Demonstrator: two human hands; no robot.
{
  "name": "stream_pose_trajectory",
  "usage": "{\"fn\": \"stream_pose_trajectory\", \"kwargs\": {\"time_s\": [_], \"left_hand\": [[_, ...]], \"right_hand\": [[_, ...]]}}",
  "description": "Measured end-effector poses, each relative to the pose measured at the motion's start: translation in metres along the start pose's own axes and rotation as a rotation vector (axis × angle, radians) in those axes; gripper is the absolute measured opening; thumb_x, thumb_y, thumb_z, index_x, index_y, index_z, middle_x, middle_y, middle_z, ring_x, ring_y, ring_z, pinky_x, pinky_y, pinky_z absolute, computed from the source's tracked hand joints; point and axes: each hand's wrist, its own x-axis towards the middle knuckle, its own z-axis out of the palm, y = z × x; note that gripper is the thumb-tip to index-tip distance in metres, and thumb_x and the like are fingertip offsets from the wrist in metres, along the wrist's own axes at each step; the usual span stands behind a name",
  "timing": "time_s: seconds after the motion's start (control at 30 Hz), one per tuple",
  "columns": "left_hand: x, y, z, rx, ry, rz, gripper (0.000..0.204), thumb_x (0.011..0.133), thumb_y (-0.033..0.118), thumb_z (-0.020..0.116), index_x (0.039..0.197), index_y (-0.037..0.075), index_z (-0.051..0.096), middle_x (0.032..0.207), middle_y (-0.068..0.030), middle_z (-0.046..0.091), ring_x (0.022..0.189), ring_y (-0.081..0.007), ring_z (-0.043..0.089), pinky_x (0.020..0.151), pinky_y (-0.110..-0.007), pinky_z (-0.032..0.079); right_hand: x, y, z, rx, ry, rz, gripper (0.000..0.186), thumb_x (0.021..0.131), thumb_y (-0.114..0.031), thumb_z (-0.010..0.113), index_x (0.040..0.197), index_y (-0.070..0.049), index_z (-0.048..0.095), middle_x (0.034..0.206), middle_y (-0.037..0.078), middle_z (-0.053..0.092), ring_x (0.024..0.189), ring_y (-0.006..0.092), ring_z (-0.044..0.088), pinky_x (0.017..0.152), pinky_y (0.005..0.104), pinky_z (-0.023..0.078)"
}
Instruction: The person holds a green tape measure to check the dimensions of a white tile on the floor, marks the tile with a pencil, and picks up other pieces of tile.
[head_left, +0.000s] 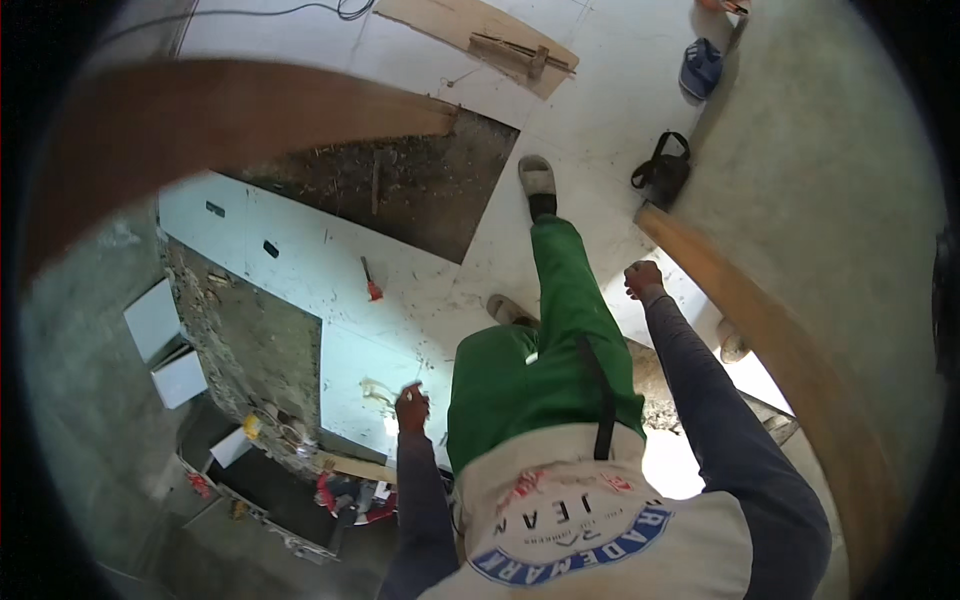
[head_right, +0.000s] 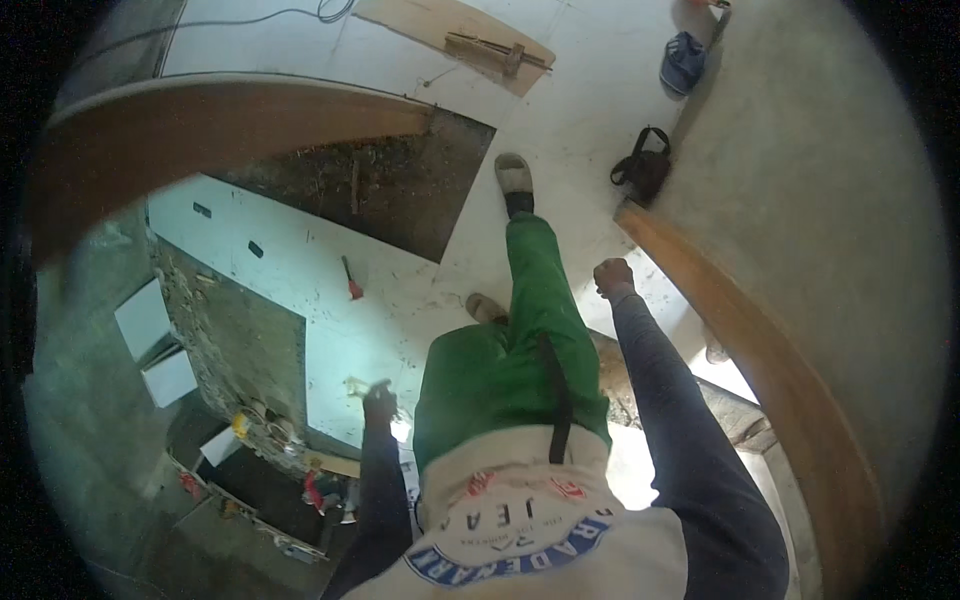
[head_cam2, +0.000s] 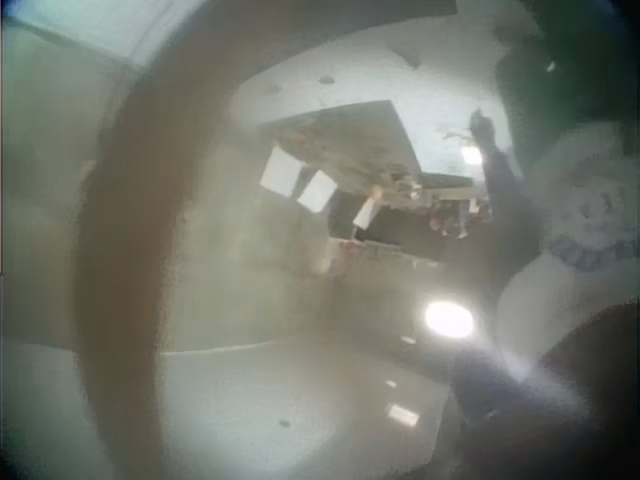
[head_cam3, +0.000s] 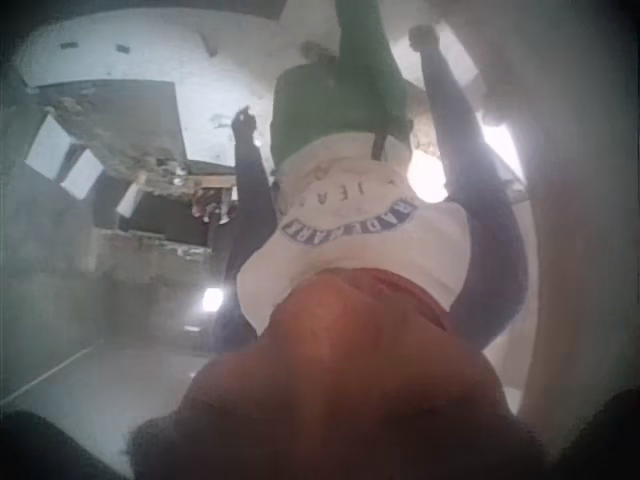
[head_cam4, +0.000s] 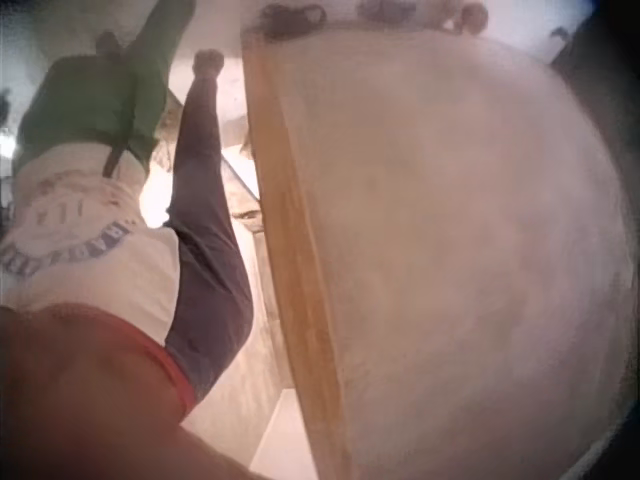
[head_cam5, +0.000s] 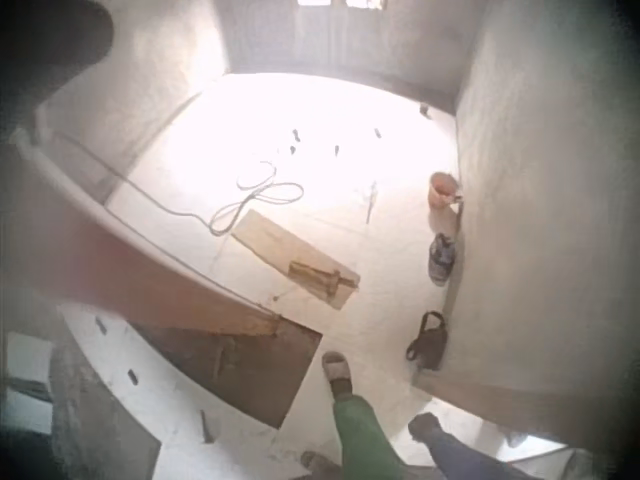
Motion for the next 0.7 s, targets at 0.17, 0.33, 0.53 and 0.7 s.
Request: {"fn": "stream_pose_trajectory", "kwargs": {"time_s": [0.17,0.33,0.53,0.7], "left_hand": [[0.044,0.038,0.010,0.283,0.019,0.098,0.025,0.104,0.015,0.057,0.119,0.009,0.075,0.078,-0.0085,0.073,0.080,-0.0173,0.068,0.068,-0.038,0.055],[0.147,0.131,0.027,0.408,0.039,0.055,0.029,0.102,0.035,0.068,0.110,0.011,0.082,0.078,-0.0092,0.074,0.072,-0.0177,0.068,0.067,-0.036,0.054],[0.431,0.158,0.058,0.787,0.096,0.350,0.032,0.100,0.039,0.064,0.108,0.012,0.081,0.098,-0.0189,0.079,0.098,-0.0372,0.076,0.085,-0.047,0.058],[0.673,0.165,0.076,1.063,-0.040,0.534,0.037,0.102,0.040,0.060,0.110,0.010,0.080,0.099,-0.0153,0.078,0.090,-0.0313,0.076,0.076,-0.049,0.059]], "right_hand": [[0.122,-0.107,-0.052,0.346,0.121,0.051,0.031,0.093,-0.026,0.060,0.093,0.000,0.076,0.077,0.014,0.076,0.062,0.0233,0.074,0.061,0.0399,0.062],[0.258,-0.209,-0.072,0.152,0.249,-0.102,0.035,0.090,-0.032,0.064,0.097,-0.001,0.077,0.085,0.022,0.076,0.086,0.0404,0.076,0.090,0.0482,0.058],[0.467,-0.256,-0.119,0.770,0.065,-0.051,0.037,0.101,-0.035,0.070,0.105,0.002,0.072,0.083,0.009,0.070,0.061,0.0203,0.067,0.053,0.0351,0.056],[0.573,-0.302,-0.137,1.186,0.041,-0.265,0.067,0.097,-0.048,0.069,0.140,-0.001,0.047,0.117,0.021,0.062,0.108,0.0290,0.066,0.092,0.0427,0.057]]}}
